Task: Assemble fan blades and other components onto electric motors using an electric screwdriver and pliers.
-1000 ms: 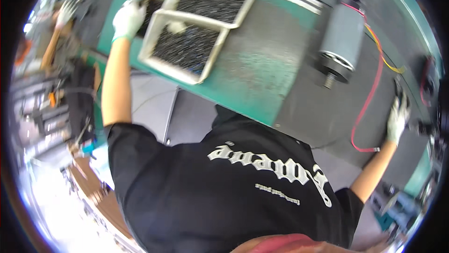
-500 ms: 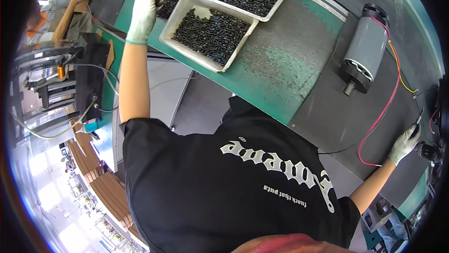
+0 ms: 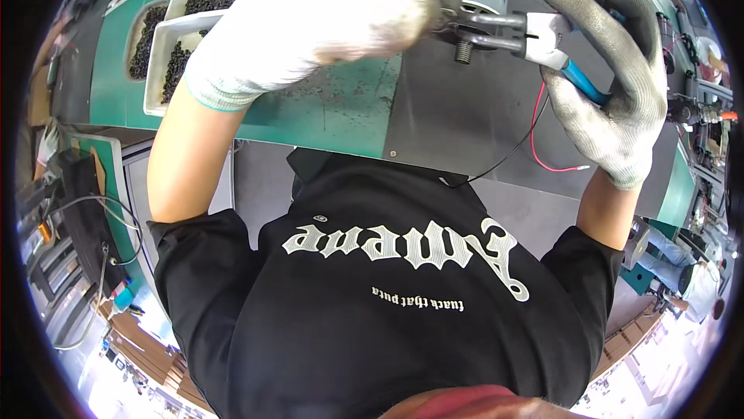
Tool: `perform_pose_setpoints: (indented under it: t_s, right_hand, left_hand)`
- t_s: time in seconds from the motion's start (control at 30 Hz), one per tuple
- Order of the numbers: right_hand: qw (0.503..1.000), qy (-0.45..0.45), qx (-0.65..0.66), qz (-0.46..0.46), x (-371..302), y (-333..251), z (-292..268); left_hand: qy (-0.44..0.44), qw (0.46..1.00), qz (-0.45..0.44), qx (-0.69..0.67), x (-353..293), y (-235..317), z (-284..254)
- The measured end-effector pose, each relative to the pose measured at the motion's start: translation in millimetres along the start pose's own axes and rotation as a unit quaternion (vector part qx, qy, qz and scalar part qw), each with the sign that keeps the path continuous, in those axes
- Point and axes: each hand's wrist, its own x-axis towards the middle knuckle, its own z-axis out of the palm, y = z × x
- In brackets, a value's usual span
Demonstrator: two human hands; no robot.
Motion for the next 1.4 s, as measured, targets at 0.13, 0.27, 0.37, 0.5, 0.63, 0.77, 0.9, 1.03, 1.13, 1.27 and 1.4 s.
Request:
perform_pose_setpoints:
  t_s: [0.13,0.27,0.37,0.5,0.63,0.77,0.9,1.03,1.13,1.27,1.4]
  right_hand:
    - [1.0,-0.017,-0.011,0.005,0.7,-8.4,-2.0]
    - [1.0,0.002,-0.028,-0.005,3.9,-4.8,-1.5]
    - [0.997,-0.049,-0.052,-0.027,2.7,-1.5,3.6]
    - [0.998,-0.038,-0.018,-0.036,1.8,1.9,0.0]
    - [0.999,-0.024,-0.035,-0.025,2.9,4.5,3.2]
    - [0.997,-0.023,-0.069,0.002,-0.5,5.8,7.9]
    - [0.989,0.067,-0.104,0.08,-5.6,40.4,30.2]
    - [0.858,0.093,0.235,0.447,-7.1,143.5,50.9]
    - [0.47,0.088,0.677,0.56,-14.6,185.2,86.6]
    - [0.501,0.081,0.704,0.497,-48.6,188.3,98.6]
    - [0.66,0.161,0.602,0.42,-32.6,115.2,51.1]
  left_hand:
    - [-0.006,0.995,-0.074,0.074,2.7,12.1,0.4]
    - [0.162,0.82,-0.548,-0.033,25.7,51.9,12.1]
    - [0.052,0.941,-0.319,0.1,4.4,30.4,9.3]
    - [0.167,0.89,-0.419,-0.063,8.4,35.8,14.6]
    - [0.158,0.821,-0.545,-0.063,20.5,42.0,12.2]
    - [0.148,0.795,-0.585,-0.064,21.6,34.5,14.7]
    - [0.203,0.821,-0.533,0.028,32.3,9.7,2.1]
    - [0.231,0.756,-0.52,0.324,31.7,-69.0,-26.3]
    - [0.219,0.733,-0.582,0.274,19.3,-123.0,-22.6]
    - [0.221,0.692,-0.636,0.259,18.9,-153.6,-9.4]
    - [0.293,0.676,-0.555,0.385,46.3,-107.6,17.3]
